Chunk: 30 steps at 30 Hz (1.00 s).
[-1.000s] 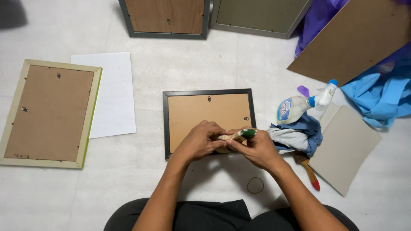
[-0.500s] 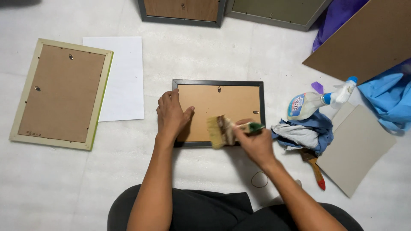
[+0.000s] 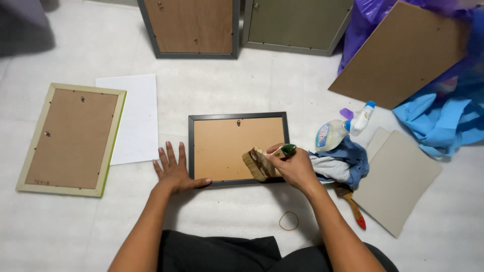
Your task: Cleaning and assembling picture frames using a cloth and brush
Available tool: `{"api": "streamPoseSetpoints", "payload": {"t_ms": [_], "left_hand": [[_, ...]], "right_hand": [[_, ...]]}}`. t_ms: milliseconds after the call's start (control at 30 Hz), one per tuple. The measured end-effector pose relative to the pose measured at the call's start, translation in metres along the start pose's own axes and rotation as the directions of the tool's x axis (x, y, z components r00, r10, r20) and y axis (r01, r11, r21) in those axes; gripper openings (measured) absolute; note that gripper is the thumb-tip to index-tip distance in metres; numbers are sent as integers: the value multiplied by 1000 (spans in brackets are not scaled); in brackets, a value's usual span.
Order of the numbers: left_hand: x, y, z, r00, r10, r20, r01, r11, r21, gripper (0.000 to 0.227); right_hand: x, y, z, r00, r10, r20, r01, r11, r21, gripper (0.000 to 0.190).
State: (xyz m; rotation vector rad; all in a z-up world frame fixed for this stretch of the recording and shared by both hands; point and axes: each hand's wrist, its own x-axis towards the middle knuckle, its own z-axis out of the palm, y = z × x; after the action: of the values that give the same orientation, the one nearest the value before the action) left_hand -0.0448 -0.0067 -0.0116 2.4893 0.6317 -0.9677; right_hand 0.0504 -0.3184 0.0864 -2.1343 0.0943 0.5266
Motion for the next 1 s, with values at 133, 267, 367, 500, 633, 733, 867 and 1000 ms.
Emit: {"api": "streamPoseSetpoints", "payload": {"t_ms": [133,267,367,500,633,733,867,1000], "left_hand": [[4,-2,4,999,-22,45,19,998,52,156],[9,1,4,995,-78,69,69,990,126,157],[10,0,4,994,-86,69,75,986,146,162],[1,2,2,996,-73,44,67,989,130,161],[-6,0,1,997,-68,33,63,990,128,159],[-10,-1,-5,998,-51,27,47,992,115,157],[-7,-5,-4,998,-29,57,24,996,86,154],[12,-11,8,997,-36,64,30,995,95,160]], "right_hand": [[24,24,-11,975,34,-218,-40,999,-22,24],[12,13,-7,929,-100,-355,100,995,-19,17],[-7,3,17,967,-143,-212,164,983,84,19],[-50,-30,38,987,-148,61,141,984,109,24],[-28,-3,40,963,-231,140,242,968,-68,27],[-14,-9,34,893,-445,68,447,859,-249,17],[-19,-40,56,856,-426,293,477,870,-129,20],[11,-63,87,696,-400,596,585,798,-147,24]]}}
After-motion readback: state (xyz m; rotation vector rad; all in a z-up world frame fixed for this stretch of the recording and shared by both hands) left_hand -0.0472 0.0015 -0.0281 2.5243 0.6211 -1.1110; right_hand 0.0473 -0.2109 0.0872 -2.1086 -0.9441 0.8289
